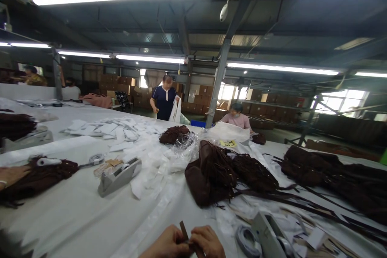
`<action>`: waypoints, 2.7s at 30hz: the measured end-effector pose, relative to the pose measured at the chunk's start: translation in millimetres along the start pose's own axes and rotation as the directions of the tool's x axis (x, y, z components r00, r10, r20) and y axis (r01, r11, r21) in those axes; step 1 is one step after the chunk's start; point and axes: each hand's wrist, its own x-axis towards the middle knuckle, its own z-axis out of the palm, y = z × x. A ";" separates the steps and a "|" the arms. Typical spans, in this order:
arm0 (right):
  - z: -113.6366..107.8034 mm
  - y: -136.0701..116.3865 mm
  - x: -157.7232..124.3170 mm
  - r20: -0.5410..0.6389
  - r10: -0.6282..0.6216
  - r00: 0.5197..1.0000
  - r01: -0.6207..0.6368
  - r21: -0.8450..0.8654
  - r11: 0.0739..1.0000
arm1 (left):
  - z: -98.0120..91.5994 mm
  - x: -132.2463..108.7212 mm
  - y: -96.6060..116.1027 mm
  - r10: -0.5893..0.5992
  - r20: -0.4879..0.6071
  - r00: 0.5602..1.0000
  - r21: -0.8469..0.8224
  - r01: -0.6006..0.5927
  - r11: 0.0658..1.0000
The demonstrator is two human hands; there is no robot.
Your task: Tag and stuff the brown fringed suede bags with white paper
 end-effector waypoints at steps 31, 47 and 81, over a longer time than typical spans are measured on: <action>-18.3 -3.2 47.1 0.681 0.363 0.636 -0.535 0.050 0.844 | -9.9 -19.9 17.5 -0.114 0.107 0.988 0.311 0.076 0.948; -14.6 -17.7 76.7 0.813 0.348 0.466 -0.226 -0.271 0.936 | -0.1 -15.2 24.5 -0.185 0.051 0.981 0.469 0.140 0.872; 11.9 -13.5 -1.5 0.108 0.270 0.957 -0.273 0.013 0.962 | -15.6 -17.8 -10.4 -0.212 -0.188 0.959 -0.223 0.168 0.960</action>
